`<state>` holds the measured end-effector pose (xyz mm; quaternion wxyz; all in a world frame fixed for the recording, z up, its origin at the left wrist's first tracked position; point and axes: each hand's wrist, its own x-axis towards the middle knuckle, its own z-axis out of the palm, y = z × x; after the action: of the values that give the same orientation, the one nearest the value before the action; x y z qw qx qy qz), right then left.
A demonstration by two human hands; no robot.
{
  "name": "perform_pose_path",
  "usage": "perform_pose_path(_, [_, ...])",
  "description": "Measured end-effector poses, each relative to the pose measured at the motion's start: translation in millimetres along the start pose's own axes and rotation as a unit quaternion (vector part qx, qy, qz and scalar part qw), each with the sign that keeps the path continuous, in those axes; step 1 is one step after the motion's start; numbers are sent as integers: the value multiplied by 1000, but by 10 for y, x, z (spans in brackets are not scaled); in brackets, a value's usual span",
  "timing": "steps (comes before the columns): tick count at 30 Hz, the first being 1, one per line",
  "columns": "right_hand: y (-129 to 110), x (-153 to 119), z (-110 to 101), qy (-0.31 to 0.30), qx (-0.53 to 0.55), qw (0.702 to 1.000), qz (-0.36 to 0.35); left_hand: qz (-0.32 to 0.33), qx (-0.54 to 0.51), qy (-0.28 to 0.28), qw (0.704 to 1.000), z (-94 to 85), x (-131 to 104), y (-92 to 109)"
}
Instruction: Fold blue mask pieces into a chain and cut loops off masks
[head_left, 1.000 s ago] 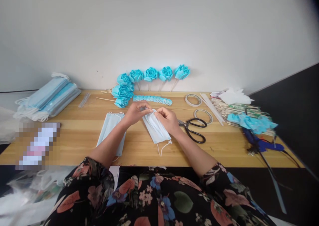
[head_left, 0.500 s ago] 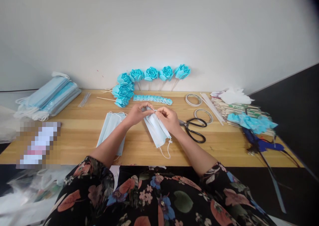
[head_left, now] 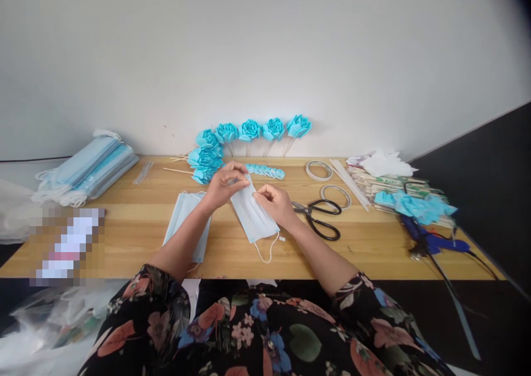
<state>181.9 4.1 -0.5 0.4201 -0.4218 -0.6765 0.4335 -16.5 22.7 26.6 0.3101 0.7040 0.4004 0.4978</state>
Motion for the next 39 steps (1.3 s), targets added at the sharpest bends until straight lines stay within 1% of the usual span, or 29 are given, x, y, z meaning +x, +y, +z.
perform_pose_path(3, [4,-4,14,-5,-15,1000,-9,-9,19,53,998,-100,45,43])
perform_pose_path(5, [-5,-7,24,-11,-14,1000,-10,-17,21,104,994,-230,96,121])
perform_pose_path(8, [-19,-4,27,-16,-4,1000,3,-31,7,208,978,-538,172,312])
perform_pose_path(10, [-19,12,14,0,20,1000,24,-28,7,262,965,-775,187,455])
perform_pose_path(11, [-15,26,3,15,37,999,35,-25,9,267,963,-881,177,517])
perform_pose_path(12, [-11,43,-11,31,58,997,46,-27,16,257,966,-969,153,565])
perform_pose_path(13, [-7,62,-27,49,79,994,55,-36,26,236,971,-1034,117,595])
perform_pose_path(15, [0,99,-62,77,122,987,70,-78,50,162,982,-1085,20,594])
perform_pose_path(18, [16,136,-107,92,157,979,90,-152,83,44,984,-1002,-128,477])
perform_pose_path(20, [30,142,-118,92,155,979,95,-168,91,3,982,-912,-190,386])
perform_pose_path(21, [36,138,-115,85,145,981,94,-169,89,-3,982,-871,-206,353])
perform_pose_path(23, [34,116,-91,53,99,991,78,-167,70,3,983,-799,-213,322])
perform_pose_path(26, [-13,52,-31,0,2,1000,4,-163,28,20,986,-658,-190,341])
perform_pose_path(28, [-59,2,4,-30,-25,998,-40,-151,8,14,988,-510,-171,364])
perform_pose_path(30, [-91,-36,26,-77,-11,996,-39,-134,14,3,991,-332,-149,375])
perform_pose_path(32, [-96,-52,37,-111,16,994,-10,-124,33,-1,992,-166,-123,373])
perform_pose_path(33, [-90,-51,39,-115,30,993,3,-123,39,-3,992,-97,-109,370])
perform_pose_path(35, [-73,-38,38,-106,45,993,17,-128,31,-7,991,-2,-78,369])
perform_pose_path(37, [-66,-20,30,-98,49,994,16,-140,-9,-11,990,43,-48,377])
perform_pose_path(39, [-74,-5,14,-94,47,995,0,-161,-73,-17,984,56,-25,388])
